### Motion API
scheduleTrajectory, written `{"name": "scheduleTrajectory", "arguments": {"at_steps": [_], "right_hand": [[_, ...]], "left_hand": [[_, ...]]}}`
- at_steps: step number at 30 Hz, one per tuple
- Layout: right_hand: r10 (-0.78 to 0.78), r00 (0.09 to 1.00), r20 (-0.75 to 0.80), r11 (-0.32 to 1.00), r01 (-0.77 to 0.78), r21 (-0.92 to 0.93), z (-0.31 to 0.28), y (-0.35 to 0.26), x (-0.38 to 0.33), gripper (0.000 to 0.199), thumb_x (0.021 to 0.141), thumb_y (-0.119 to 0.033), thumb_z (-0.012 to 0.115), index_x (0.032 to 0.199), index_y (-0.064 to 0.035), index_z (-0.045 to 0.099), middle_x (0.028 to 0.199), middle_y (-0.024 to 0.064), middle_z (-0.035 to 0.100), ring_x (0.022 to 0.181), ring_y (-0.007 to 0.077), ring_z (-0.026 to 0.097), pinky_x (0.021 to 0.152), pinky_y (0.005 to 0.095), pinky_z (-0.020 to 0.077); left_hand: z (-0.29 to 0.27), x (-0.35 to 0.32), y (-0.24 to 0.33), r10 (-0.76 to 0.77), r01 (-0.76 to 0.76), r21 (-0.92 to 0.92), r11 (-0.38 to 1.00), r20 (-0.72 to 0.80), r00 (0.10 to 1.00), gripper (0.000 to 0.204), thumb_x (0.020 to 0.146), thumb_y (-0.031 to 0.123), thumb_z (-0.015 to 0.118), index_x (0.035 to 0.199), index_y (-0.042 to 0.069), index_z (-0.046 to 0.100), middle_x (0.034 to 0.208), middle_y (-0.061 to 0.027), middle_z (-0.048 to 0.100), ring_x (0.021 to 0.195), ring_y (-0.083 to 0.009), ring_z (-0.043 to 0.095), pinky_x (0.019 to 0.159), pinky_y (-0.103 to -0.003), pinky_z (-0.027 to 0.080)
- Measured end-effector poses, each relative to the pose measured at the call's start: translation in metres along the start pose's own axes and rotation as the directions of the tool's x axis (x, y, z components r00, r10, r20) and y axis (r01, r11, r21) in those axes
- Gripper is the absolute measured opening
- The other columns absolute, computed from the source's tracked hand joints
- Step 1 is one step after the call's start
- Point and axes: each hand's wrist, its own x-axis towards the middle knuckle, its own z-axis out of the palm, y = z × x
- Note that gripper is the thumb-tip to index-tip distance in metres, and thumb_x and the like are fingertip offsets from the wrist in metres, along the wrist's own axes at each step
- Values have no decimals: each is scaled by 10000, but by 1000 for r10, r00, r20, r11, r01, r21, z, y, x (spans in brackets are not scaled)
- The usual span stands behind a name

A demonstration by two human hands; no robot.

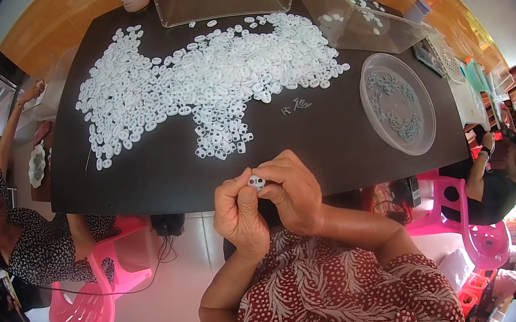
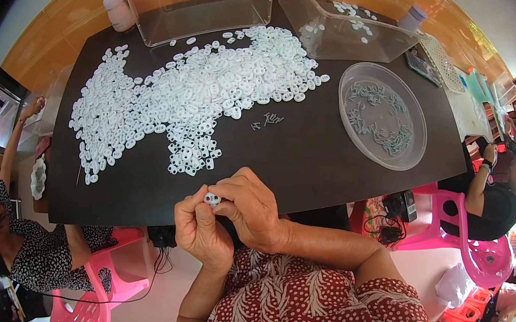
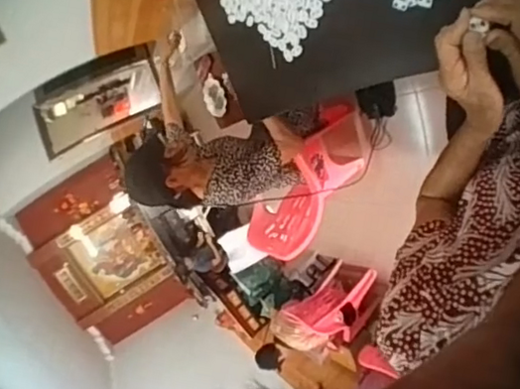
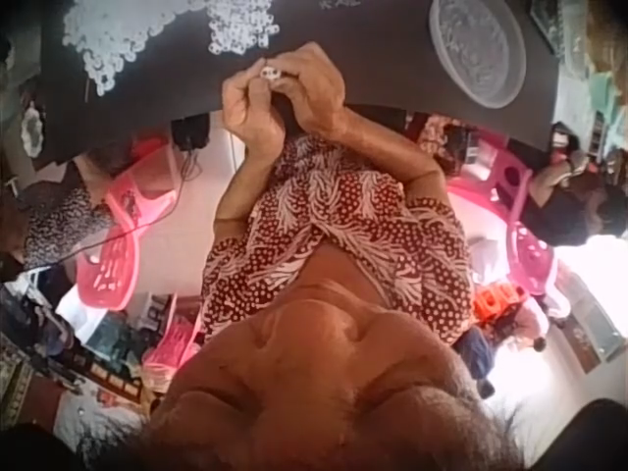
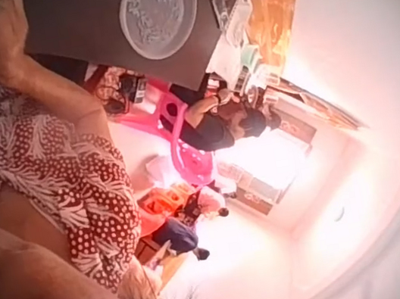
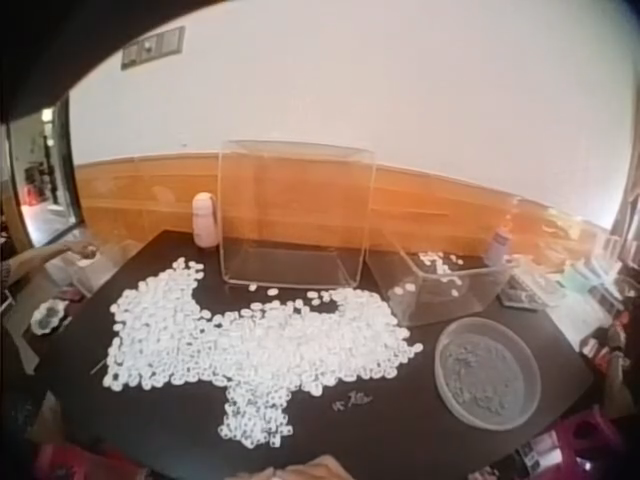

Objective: Assembling small white plastic components by hand at a workbench.

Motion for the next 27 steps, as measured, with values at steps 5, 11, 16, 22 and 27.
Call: {"name": "scheduleTrajectory", "arguments": {"at_steps": [5,11,16,22,27], "right_hand": [[-9,1000,-3,1000,9,-8,0,0,-1,265,796,-5,674,1036,71,590,907,177,626,722,271,571,607,319,466],[-27,1000,-4,1000,27,0,1,-1,0,264,793,-2,675,1031,72,588,902,175,623,714,271,570,600,321,465],[-47,999,-10,999,47,-13,3,1,-2,280,780,19,677,1037,69,578,890,167,619,707,265,571,585,325,466],[-89,996,-24,996,89,-28,5,5,-5,267,775,33,673,1024,54,578,880,157,616,686,258,566,565,325,461],[-57,998,-28,998,56,-25,1,4,0,234,785,31,660,1007,42,586,849,136,616,681,254,567,573,319,461]], "left_hand": [[-1,0,1,-7,7,4,1000,7,1000,181,944,104,579,1053,-36,615,844,5,528,741,-66,441,679,-200,378],[1,-2,3,0,0,-6,1000,-2,1000,183,948,113,575,1053,-34,606,836,1,527,736,-67,442,675,-198,380],[2,-4,1,59,-58,52,997,-1,998,184,961,132,557,1039,-29,597,816,13,490,723,-62,419,664,-197,365],[5,-6,-3,62,-59,87,994,-26,998,182,976,149,533,1017,-17,594,791,32,445,713,-55,391,650,-197,348],[8,-5,0,52,-48,100,994,-36,998,185,984,148,519,1020,-15,599,816,21,484,731,-57,418,671,-193,368]]}}
